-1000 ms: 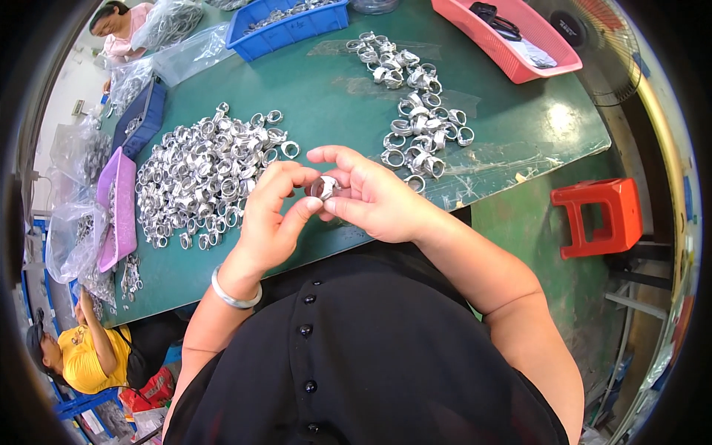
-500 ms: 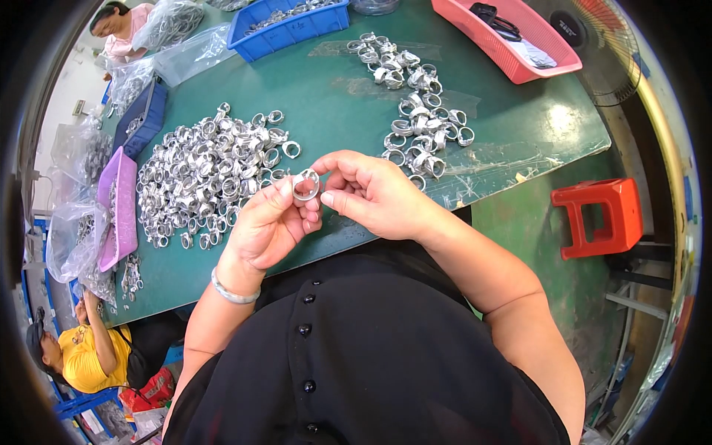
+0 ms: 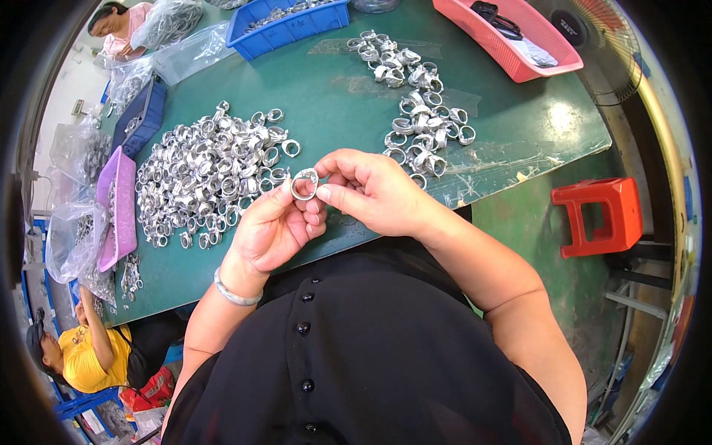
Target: The person picks up metal rings from a pile on a table, rotates them by hand to check for an internal component, and places them into a blue container or back onto the table surface.
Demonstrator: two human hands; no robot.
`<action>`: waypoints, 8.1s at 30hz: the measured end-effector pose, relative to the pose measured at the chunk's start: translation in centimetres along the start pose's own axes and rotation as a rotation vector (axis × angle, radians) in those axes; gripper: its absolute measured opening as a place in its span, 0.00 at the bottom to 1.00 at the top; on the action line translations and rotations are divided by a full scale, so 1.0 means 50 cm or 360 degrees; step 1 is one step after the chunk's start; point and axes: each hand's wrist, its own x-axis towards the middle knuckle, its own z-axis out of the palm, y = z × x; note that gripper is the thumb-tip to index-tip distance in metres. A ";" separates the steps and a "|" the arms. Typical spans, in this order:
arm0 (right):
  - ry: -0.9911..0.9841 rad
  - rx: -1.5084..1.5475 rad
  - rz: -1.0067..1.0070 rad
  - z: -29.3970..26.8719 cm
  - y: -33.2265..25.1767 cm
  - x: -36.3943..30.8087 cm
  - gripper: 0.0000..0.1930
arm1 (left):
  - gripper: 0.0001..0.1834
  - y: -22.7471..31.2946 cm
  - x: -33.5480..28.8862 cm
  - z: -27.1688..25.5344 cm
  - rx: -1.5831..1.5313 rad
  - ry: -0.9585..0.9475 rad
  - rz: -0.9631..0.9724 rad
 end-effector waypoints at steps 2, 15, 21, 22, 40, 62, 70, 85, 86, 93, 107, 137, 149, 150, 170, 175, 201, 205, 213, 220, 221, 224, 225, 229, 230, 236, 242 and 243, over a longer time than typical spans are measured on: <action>-0.0006 0.0030 0.0046 0.001 -0.011 0.003 0.10 | 0.14 -0.001 0.001 -0.002 -0.0006 0.0031 -0.0005; 0.0100 -0.0203 0.0538 -0.129 -0.052 0.291 0.07 | 0.20 0.002 0.000 -0.011 0.0351 0.0286 0.0136; 0.0590 -0.0073 0.0263 -0.192 -0.122 0.456 0.17 | 0.18 -0.011 -0.002 -0.001 0.0438 0.0246 0.0067; 0.0581 -0.0292 0.0274 -0.188 -0.122 0.463 0.20 | 0.17 -0.008 -0.011 -0.004 0.0476 0.0290 0.0090; -0.0068 -0.2266 0.0483 -0.260 -0.007 0.374 0.27 | 0.11 -0.013 -0.015 -0.006 0.0830 0.0322 0.0147; -0.0618 -0.1822 -0.0431 -0.106 -0.002 0.114 0.13 | 0.12 -0.028 -0.003 -0.021 0.1667 0.0573 0.0584; -0.0444 -0.1881 -0.0584 -0.078 0.011 0.100 0.17 | 0.16 -0.031 0.001 -0.018 0.2111 0.0687 0.0781; -0.0423 -0.0403 -0.0035 -0.036 -0.026 0.067 0.14 | 0.23 -0.015 0.001 0.007 0.1823 0.0388 0.1331; -0.0457 -0.0160 0.0111 -0.036 -0.026 0.066 0.14 | 0.23 -0.014 0.000 0.005 0.1825 0.0390 0.1331; -0.0580 0.0618 0.0415 -0.030 -0.008 0.060 0.17 | 0.26 -0.004 -0.005 0.004 0.1876 0.0315 0.1440; -0.0566 0.0712 0.0459 -0.019 0.001 0.053 0.18 | 0.22 0.016 -0.029 0.030 0.2304 0.0313 0.1369; -0.0148 -0.0234 -0.0032 0.004 -0.015 0.032 0.11 | 0.15 -0.027 -0.020 -0.009 0.1340 0.0237 0.1239; -0.0040 -0.0154 -0.0221 0.006 -0.007 0.028 0.13 | 0.28 -0.025 -0.020 -0.024 0.2013 0.0280 0.1652; -0.0025 -0.0262 -0.0304 0.006 -0.008 0.028 0.14 | 0.27 -0.024 -0.020 -0.021 0.2060 0.0324 0.1665; 0.0342 -0.1053 -0.0654 -0.040 -0.036 0.048 0.11 | 0.19 0.000 -0.019 -0.024 0.2653 0.0570 0.1741; 0.0245 -0.1699 -0.0596 -0.090 -0.011 0.059 0.13 | 0.19 0.028 -0.026 -0.046 0.3213 0.1233 0.1486; -0.0395 0.0755 0.0404 -0.053 -0.012 0.054 0.17 | 0.23 0.028 -0.022 0.029 0.2706 0.0580 0.1603; -0.0422 0.0820 0.0456 -0.047 -0.008 0.049 0.17 | 0.23 0.028 -0.015 0.038 0.2711 0.0490 0.1691; -0.0424 0.0858 0.0469 -0.045 -0.006 0.044 0.15 | 0.17 0.025 -0.007 0.039 0.2480 0.0396 0.1470; -0.0449 0.0836 0.0522 -0.042 -0.004 0.044 0.14 | 0.11 0.007 -0.007 0.046 0.1614 0.0369 0.1030; -0.0428 0.0778 0.0531 -0.041 -0.008 0.044 0.12 | 0.09 0.008 -0.008 0.050 0.1446 0.0302 0.0977; -0.0367 0.0642 0.0483 -0.028 -0.011 0.041 0.11 | 0.08 0.003 -0.007 0.030 0.1418 0.0292 0.0949; -0.0323 0.0563 0.0426 -0.024 -0.011 0.041 0.12 | 0.09 0.002 -0.008 0.023 0.1558 0.0347 0.0971; -0.0323 0.0469 0.0349 -0.030 -0.016 0.037 0.14 | 0.12 0.003 -0.011 0.024 0.1915 0.0376 0.1095; -0.0323 0.0469 0.0349 -0.027 -0.015 0.035 0.14 | 0.15 0.002 -0.011 0.023 0.2062 0.0393 0.1187; -0.0278 0.0329 0.0128 -0.019 -0.021 0.028 0.17 | 0.26 -0.004 -0.009 0.017 0.2278 0.0382 0.1516; -0.0262 0.0375 0.0106 -0.015 -0.019 0.026 0.20 | 0.30 -0.004 -0.006 0.010 0.2413 0.0309 0.1719; -0.0246 0.0312 0.0086 -0.014 -0.019 0.025 0.20 | 0.31 -0.003 -0.006 0.008 0.2446 0.0291 0.1753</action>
